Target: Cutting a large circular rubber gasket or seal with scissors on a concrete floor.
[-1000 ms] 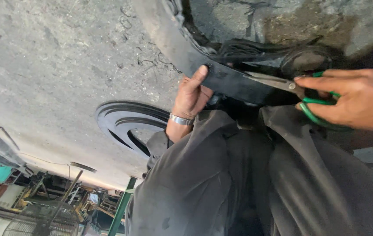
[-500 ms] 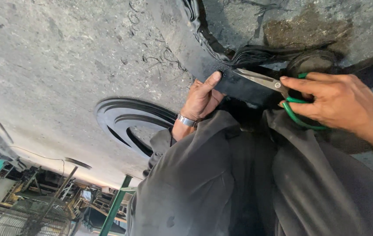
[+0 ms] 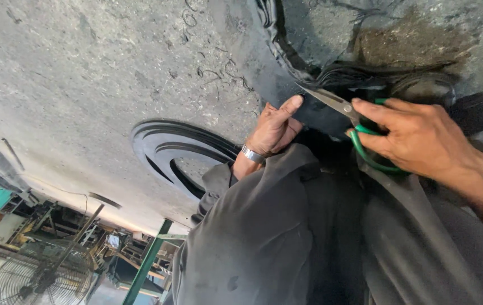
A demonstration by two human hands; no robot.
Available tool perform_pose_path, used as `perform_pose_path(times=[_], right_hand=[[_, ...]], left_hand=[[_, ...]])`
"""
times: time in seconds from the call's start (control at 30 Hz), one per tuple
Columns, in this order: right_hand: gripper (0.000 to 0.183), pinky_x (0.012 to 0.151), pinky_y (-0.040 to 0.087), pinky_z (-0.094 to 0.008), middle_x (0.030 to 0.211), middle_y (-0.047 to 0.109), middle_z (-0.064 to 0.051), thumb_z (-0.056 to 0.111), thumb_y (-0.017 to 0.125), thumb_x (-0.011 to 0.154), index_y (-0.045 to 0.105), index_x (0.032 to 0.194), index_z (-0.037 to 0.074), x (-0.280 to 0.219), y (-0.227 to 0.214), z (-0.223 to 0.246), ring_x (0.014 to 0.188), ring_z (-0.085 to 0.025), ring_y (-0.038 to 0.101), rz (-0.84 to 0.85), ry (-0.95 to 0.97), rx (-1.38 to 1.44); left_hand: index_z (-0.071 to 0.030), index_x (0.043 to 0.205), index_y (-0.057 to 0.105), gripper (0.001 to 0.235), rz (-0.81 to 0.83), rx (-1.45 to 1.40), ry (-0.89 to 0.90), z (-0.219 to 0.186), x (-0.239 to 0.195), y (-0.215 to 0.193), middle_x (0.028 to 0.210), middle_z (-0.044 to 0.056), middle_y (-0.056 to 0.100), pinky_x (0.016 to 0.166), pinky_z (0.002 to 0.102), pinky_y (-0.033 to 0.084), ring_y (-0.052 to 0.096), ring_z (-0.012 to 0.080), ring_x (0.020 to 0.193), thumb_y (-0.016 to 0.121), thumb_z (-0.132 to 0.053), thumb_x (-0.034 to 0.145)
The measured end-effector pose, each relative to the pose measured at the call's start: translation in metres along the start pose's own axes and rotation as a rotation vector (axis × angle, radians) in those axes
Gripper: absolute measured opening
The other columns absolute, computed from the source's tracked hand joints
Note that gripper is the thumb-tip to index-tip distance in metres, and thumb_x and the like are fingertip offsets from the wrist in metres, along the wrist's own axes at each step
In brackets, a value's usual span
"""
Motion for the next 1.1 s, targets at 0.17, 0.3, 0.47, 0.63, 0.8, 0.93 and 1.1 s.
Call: perform_pose_path(times=[0.17, 0.3, 0.47, 0.63, 0.8, 0.93, 1.1], right_hand=[[0.022, 0.064, 0.059, -0.032, 0.131, 0.075, -0.007, 0.028, 0.073, 0.086, 0.076, 0.106, 0.02, 0.02, -0.012, 0.013, 0.084, -0.02, 0.071, -0.277, -0.217, -0.011], [0.033, 0.064, 0.059, -0.036, 0.116, 0.074, -0.011, 0.028, 0.075, 0.086, 0.075, 0.117, 0.017, 0.02, -0.011, 0.018, 0.078, -0.024, 0.07, -0.243, -0.129, 0.076], [0.057, 0.066, 0.057, -0.038, 0.101, 0.07, -0.011, 0.031, 0.077, 0.088, 0.068, 0.14, 0.009, 0.021, -0.021, 0.025, 0.076, -0.025, 0.068, -0.295, 0.143, 0.445], [0.063, 0.059, 0.056, -0.033, 0.08, 0.068, -0.001, 0.039, 0.081, 0.079, 0.072, 0.139, 0.021, 0.0, -0.024, 0.012, 0.067, -0.018, 0.068, -0.049, 0.285, 0.155], [0.046, 0.056, 0.056, -0.029, 0.089, 0.071, 0.001, 0.04, 0.076, 0.085, 0.074, 0.128, 0.023, -0.01, -0.012, 0.004, 0.07, -0.015, 0.068, -0.05, 0.15, -0.055], [0.017, 0.063, 0.057, -0.029, 0.135, 0.075, -0.005, 0.037, 0.071, 0.089, 0.078, 0.102, 0.028, -0.01, 0.008, -0.001, 0.089, -0.018, 0.07, -0.242, -0.161, -0.164], [0.028, 0.056, 0.058, -0.03, 0.121, 0.072, -0.004, 0.034, 0.074, 0.087, 0.081, 0.111, 0.022, 0.015, -0.024, 0.018, 0.078, -0.017, 0.069, -0.106, -0.101, -0.107]], left_hand=[[0.0, 0.142, 0.056, 0.032, 0.001, 0.026, -0.007, 0.004, -0.001, -0.011, 0.138, 0.016, 0.066, 0.111, 0.052, 0.051, 0.064, 0.0305, 0.127, 0.062, -0.003, 0.111], [-0.002, 0.141, 0.057, 0.032, -0.001, 0.051, -0.019, 0.007, 0.002, -0.007, 0.137, 0.015, 0.066, 0.11, 0.048, 0.053, 0.065, 0.0289, 0.127, 0.062, -0.004, 0.11], [0.003, 0.143, 0.057, 0.033, -0.049, 0.077, -0.039, 0.002, -0.002, 0.0, 0.138, 0.016, 0.066, 0.109, 0.045, 0.052, 0.064, 0.0274, 0.126, 0.062, -0.005, 0.111], [0.012, 0.133, 0.06, 0.028, -0.048, 0.051, -0.024, 0.01, -0.001, -0.023, 0.136, 0.02, 0.067, 0.113, 0.046, 0.053, 0.065, 0.0299, 0.128, 0.063, -0.008, 0.112], [0.013, 0.132, 0.053, 0.026, -0.072, 0.169, -0.035, 0.025, -0.004, -0.07, 0.118, 0.017, 0.055, 0.089, 0.045, 0.04, 0.047, 0.0252, 0.103, 0.056, -0.005, 0.113], [-0.002, 0.142, 0.056, 0.036, 0.008, 0.038, 0.011, 0.001, -0.001, -0.001, 0.137, 0.014, 0.066, 0.114, 0.047, 0.052, 0.064, 0.0272, 0.128, 0.065, -0.005, 0.108], [-0.006, 0.143, 0.055, 0.039, -0.01, 0.06, -0.002, 0.002, 0.002, -0.004, 0.139, 0.013, 0.065, 0.113, 0.049, 0.051, 0.062, 0.0276, 0.131, 0.065, -0.002, 0.106]])
Point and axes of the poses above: each hand's wrist, its own x-axis towards the middle knuckle, its own y-axis out of the palm, z = x × y, the point moved 1 cm from there along x, towards the middle knuckle
